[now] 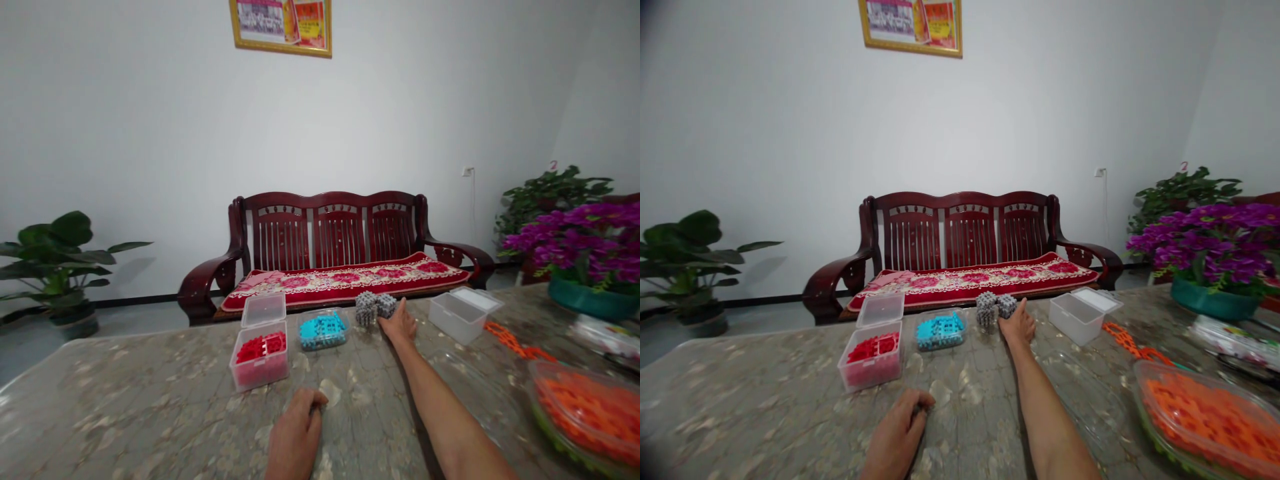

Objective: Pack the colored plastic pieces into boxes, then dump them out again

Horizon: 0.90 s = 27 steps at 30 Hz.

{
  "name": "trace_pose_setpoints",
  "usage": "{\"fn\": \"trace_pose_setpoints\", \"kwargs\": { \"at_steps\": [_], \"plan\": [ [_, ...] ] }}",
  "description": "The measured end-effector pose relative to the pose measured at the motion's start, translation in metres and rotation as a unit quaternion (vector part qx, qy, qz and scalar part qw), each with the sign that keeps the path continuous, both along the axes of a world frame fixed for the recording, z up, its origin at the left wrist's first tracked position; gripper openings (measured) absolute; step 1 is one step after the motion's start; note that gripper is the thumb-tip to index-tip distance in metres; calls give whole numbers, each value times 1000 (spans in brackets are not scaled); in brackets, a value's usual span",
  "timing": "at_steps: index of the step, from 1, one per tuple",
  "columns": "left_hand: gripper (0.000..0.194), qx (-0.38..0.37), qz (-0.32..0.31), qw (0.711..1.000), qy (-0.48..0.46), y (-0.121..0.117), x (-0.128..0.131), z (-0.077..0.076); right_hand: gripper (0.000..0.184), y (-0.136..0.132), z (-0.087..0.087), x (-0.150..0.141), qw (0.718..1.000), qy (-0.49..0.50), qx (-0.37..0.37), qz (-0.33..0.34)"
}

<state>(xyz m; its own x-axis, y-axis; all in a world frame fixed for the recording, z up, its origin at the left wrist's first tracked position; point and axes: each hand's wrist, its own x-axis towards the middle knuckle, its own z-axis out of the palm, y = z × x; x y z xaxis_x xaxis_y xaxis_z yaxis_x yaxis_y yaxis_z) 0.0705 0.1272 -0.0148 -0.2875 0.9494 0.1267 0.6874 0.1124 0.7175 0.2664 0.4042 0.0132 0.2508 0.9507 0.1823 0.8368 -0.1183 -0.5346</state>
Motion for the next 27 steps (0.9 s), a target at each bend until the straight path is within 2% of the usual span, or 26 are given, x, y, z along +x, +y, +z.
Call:
{"fn": "trace_pose_setpoints", "kwargs": {
  "at_steps": [5, 14, 23, 27],
  "plan": [
    [29, 0, -4, 1000, 1, 0, -2, -5, 101, 4, 2, -3, 1000, -11, 0, -5],
    [29, -9, 16, 1000, 9, -1, 4, 9, 63, 0, 2, -4, 999, -42, 10, -12],
    [31, -15, 8, 1000, 25, -2, 7, 15, 57, -42, 2, 12, 997, -64, 37, 15],
    [30, -16, 6, 999, 34, -1, 7, 17, 59, -65, 1, 20, 997, -78, 24, 2]
  ]
}}
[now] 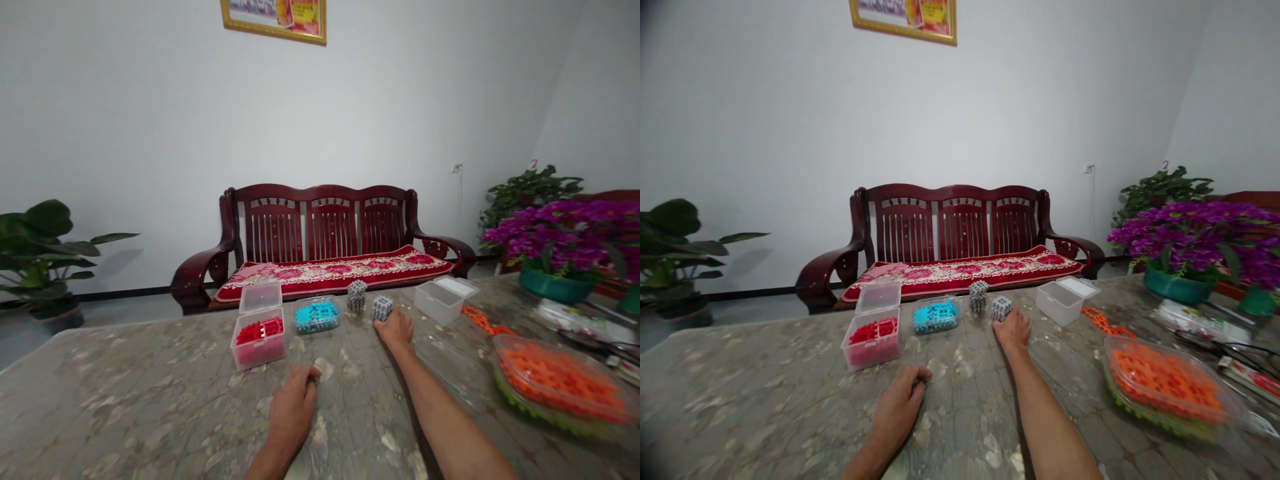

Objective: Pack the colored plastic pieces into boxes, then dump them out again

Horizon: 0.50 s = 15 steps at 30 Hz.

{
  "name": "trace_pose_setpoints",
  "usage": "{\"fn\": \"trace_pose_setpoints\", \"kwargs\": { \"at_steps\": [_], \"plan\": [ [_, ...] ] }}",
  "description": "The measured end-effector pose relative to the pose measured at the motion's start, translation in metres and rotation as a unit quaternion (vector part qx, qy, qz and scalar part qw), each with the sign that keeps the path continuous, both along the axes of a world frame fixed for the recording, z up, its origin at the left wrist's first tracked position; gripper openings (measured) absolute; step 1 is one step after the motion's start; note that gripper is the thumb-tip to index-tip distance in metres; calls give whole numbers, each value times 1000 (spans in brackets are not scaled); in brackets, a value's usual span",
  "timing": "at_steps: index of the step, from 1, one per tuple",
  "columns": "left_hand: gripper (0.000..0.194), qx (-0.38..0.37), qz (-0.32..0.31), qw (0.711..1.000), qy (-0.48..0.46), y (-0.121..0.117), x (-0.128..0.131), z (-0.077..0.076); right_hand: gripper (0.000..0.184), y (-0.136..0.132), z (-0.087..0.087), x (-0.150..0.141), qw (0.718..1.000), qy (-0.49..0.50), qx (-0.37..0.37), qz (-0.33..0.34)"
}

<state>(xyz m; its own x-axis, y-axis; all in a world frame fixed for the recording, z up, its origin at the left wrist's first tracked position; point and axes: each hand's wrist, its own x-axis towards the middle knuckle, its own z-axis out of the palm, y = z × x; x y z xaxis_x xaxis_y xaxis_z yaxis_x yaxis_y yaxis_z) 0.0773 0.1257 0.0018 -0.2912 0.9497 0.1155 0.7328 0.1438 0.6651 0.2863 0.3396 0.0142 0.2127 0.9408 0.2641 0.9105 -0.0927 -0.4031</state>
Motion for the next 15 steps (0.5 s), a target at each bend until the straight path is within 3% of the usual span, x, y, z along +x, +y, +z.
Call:
{"fn": "trace_pose_setpoints", "kwargs": {
  "at_steps": [8, 15],
  "plan": [
    [30, 5, -4, 1000, 28, 2, 0, 0, 65, -61, -3, 19, 999, -35, -8, 36],
    [29, 3, -4, 999, 36, 3, 0, 2, 72, -97, 2, 12, 996, -61, -15, 61]
  ]
}}
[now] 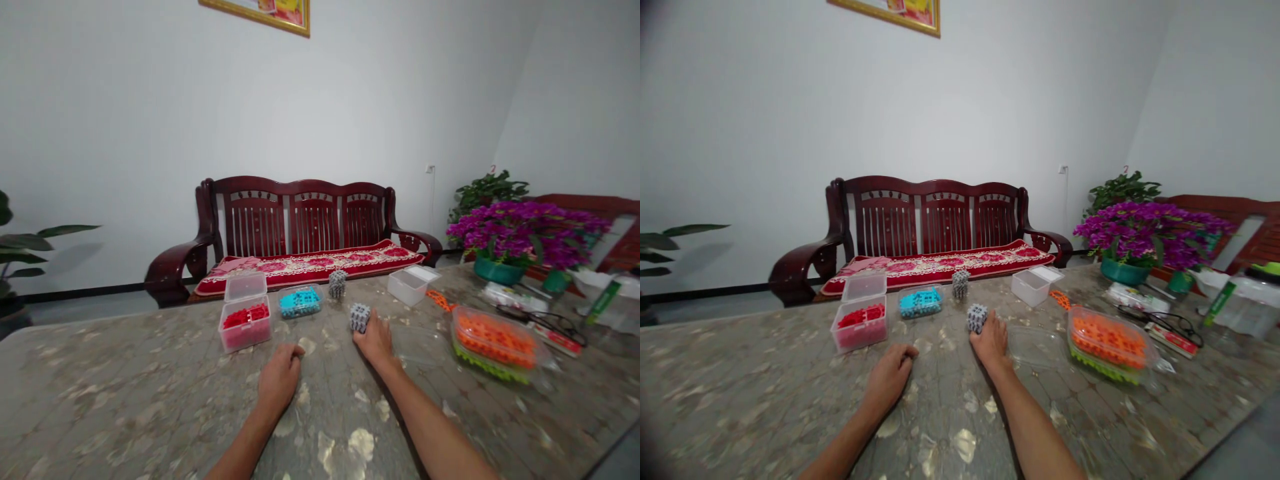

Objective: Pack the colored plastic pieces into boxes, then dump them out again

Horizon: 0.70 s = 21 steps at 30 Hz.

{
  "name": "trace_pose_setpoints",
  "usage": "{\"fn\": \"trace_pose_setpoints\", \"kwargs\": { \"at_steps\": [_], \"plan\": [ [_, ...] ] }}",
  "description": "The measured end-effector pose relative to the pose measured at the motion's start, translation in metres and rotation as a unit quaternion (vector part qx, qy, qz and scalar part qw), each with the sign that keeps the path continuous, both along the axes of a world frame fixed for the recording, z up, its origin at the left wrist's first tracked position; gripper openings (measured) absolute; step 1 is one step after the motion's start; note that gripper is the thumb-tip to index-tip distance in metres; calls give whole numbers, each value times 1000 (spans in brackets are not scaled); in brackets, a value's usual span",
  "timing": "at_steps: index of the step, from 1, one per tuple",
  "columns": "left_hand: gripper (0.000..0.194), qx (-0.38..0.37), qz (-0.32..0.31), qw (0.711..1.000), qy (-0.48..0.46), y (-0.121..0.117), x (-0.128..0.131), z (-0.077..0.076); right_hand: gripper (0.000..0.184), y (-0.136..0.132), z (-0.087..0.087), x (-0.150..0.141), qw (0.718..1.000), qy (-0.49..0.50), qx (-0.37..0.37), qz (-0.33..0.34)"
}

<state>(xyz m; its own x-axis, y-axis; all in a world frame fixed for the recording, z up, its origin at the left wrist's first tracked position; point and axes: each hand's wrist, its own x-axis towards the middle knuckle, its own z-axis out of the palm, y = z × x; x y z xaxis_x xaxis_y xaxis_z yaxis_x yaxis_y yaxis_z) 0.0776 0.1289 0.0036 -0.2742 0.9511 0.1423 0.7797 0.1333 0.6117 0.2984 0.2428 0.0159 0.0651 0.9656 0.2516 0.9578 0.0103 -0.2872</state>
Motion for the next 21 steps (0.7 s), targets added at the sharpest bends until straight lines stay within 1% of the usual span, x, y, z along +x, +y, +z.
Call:
{"fn": "trace_pose_setpoints", "kwargs": {
  "at_steps": [5, 11, 16, 21],
  "plan": [
    [29, 5, -4, 1000, 10, 1, -1, -1, 72, -21, -5, -3, 999, 11, 18, 27],
    [29, 12, -10, 1000, 18, 2, -3, -2, 75, -45, -14, 6, 998, 24, 29, 49],
    [28, 15, -11, 1000, 21, 2, -4, -1, 78, -54, -20, 15, 996, 51, 41, 66],
    [28, 12, -12, 1000, 22, 2, -4, 0, 90, -61, -27, 29, 989, 95, 46, 103]
  ]
}}
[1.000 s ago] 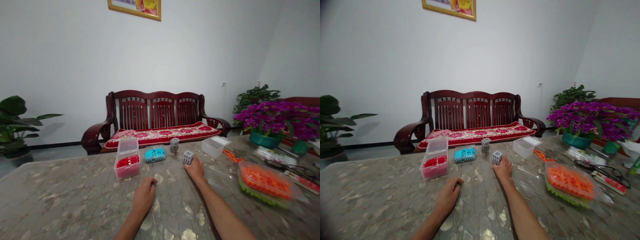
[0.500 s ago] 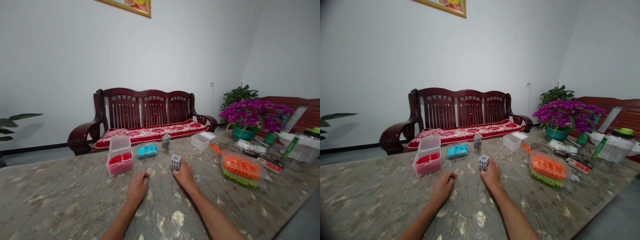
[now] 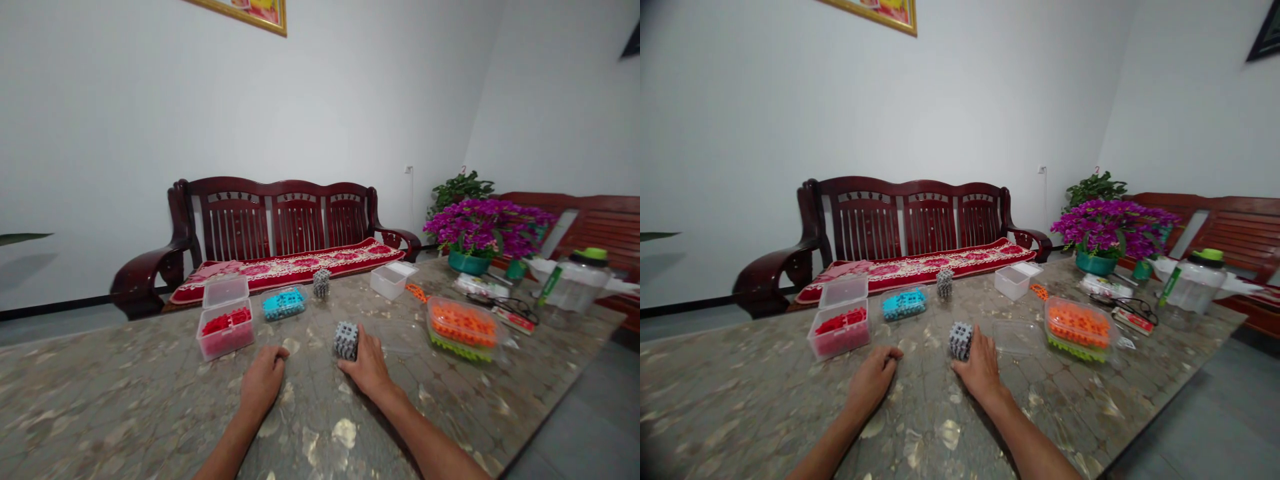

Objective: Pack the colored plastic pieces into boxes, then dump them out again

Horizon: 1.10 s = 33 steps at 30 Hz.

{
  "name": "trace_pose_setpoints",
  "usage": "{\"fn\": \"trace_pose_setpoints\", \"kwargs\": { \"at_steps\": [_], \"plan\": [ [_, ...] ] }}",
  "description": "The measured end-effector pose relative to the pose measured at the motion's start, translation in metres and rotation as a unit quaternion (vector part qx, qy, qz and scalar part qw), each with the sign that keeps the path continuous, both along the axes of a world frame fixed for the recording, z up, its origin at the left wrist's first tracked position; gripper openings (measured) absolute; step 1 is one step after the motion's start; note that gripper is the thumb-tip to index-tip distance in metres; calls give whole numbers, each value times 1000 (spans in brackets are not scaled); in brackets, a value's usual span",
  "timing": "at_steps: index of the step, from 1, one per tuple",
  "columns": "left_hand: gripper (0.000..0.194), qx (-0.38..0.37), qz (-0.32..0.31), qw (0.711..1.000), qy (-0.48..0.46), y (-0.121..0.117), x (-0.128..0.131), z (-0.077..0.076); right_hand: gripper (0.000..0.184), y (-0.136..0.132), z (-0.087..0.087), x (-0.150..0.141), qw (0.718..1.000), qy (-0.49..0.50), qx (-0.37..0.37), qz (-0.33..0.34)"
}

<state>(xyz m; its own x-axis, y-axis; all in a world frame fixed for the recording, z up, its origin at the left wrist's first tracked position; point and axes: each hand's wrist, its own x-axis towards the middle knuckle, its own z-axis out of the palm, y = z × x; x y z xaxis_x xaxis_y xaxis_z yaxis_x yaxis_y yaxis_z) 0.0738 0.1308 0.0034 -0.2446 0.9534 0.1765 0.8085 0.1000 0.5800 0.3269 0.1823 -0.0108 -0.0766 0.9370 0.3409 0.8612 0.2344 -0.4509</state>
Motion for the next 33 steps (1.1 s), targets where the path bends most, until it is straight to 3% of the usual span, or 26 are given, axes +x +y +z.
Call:
{"fn": "trace_pose_setpoints", "kwargs": {
  "at_steps": [3, 7, 12, 17, 25, 27, 30, 33],
  "plan": [
    [29, -3, 2, 1000, 1, -1, 0, 1, 89, -5, -1, 21, 1000, 8, 26, -4],
    [29, -7, -2, 1000, 1, -1, -1, 0, 70, -7, 7, 68, 996, -52, 68, -20],
    [28, -7, -5, 1000, 0, 1, -2, -6, 46, 2, 15, 108, 983, -171, -21, -56],
    [28, -5, -5, 1000, -5, 3, -4, -12, 42, 34, 12, 103, 983, -164, -49, -64],
    [26, -8, 0, 1000, -13, 0, 0, -6, 46, 87, 24, 99, 990, -121, 5, -73],
    [26, -13, 4, 1000, -16, 0, 1, -4, 52, 86, 28, 95, 993, -71, 61, -73],
    [26, -14, 4, 1000, -19, -1, 2, -3, 55, 72, 23, 81, 985, 83, 145, -44],
    [27, -13, 2, 1000, -21, -2, 2, -2, 72, 49, 1, 63, 972, 210, 107, 7]
  ]
}}
